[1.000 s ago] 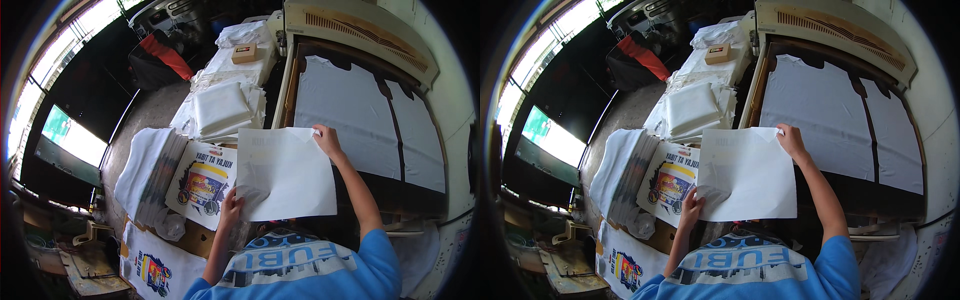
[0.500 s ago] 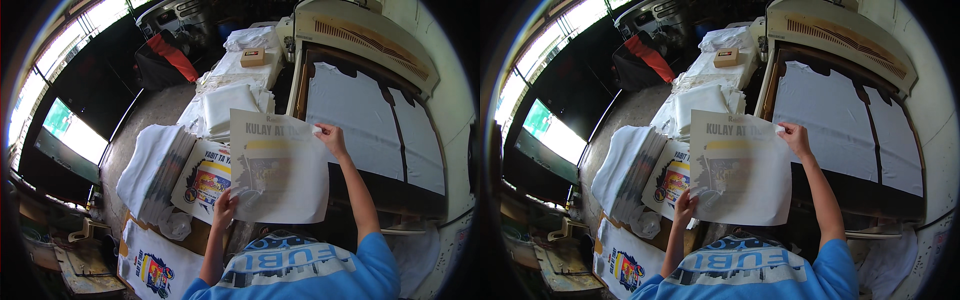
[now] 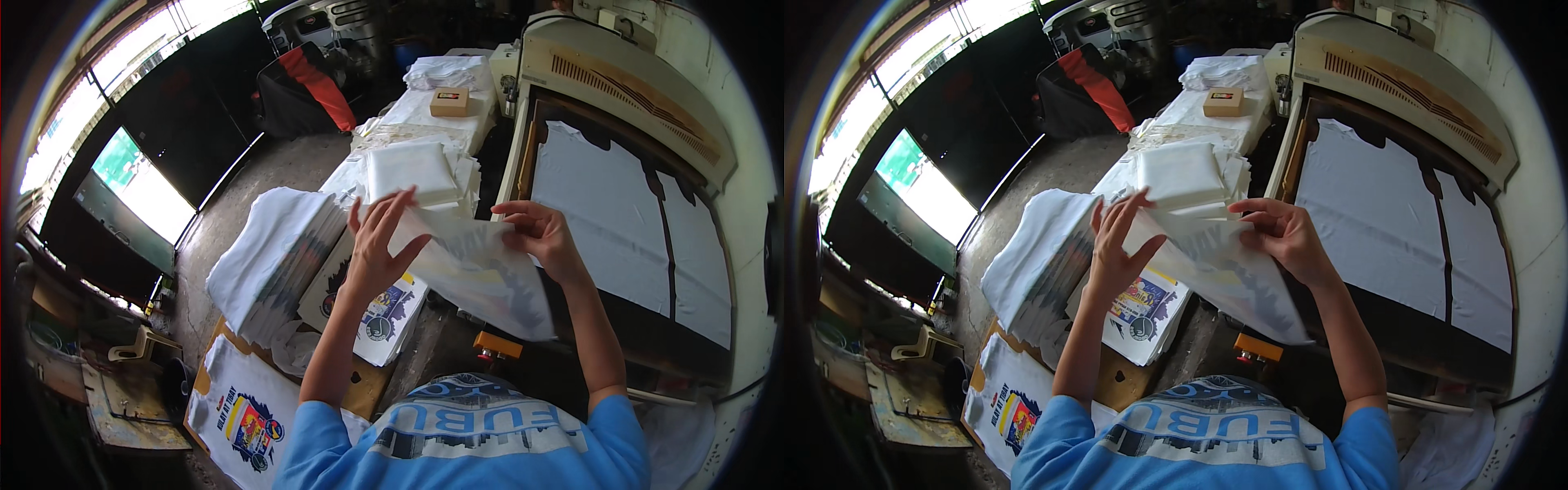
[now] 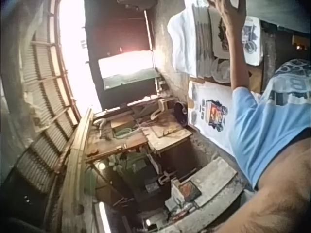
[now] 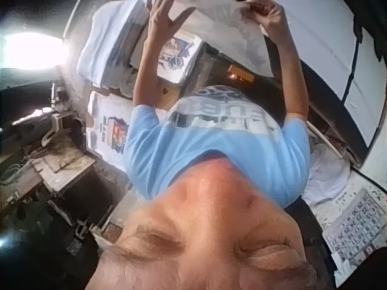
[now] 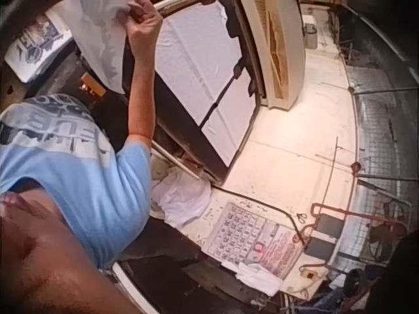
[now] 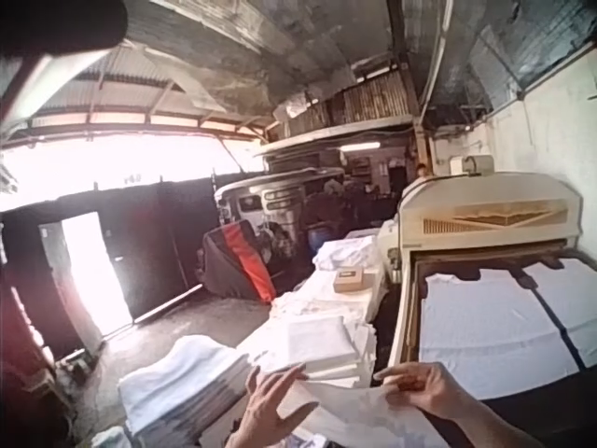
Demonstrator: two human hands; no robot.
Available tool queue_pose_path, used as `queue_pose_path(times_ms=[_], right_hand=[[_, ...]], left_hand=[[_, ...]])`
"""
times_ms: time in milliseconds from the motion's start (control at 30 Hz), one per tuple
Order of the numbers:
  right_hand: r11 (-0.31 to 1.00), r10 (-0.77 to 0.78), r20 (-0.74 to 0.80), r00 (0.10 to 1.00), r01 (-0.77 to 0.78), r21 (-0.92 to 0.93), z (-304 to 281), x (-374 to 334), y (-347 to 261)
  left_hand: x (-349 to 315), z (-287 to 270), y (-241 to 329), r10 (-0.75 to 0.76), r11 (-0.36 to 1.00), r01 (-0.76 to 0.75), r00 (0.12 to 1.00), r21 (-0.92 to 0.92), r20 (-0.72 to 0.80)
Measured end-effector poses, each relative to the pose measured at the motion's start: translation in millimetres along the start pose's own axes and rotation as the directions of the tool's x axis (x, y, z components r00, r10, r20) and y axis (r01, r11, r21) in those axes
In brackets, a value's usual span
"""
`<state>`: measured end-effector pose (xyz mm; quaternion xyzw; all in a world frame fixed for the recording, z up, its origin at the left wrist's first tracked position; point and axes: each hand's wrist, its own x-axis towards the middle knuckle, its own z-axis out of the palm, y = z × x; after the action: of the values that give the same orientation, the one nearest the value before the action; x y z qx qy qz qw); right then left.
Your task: Placing white shirts onto a printing machine bed and positioning transfer paper for heat-press printing.
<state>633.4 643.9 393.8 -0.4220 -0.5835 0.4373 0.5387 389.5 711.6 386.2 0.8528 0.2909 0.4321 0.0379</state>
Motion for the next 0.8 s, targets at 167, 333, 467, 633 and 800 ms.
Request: queue_pose_path(times_ms=[167,333,467,633,800], right_hand=[[0.993,-0.079,0.004,0.997,0.079,-0.085,-5,-9,-9],[0.818,-0.259,0.15,0.954,0.3,-0.492,14,-20,-28],[0.625,-0.314,0.107,0.943,0.29,-0.724,31,-27,-28],[0.657,-0.334,0.023,0.942,0.25,-0.711,25,-19,-21],[0.907,-0.095,-0.135,0.986,0.03,-0.42,33,-21,-28]], left_hand=[[11,-4,2,-0.029,0.989,0.025,0.999,-0.147,-0.03],[19,-5,19,-0.277,0.871,0.311,0.95,-0.38,0.143],[22,-9,23,-0.459,0.726,0.534,0.846,-0.435,0.273],[18,-3,8,-0.173,0.878,0.234,0.969,-0.418,0.179],[13,-1,11,-0.151,0.841,0.28,0.943,-0.464,0.296]])
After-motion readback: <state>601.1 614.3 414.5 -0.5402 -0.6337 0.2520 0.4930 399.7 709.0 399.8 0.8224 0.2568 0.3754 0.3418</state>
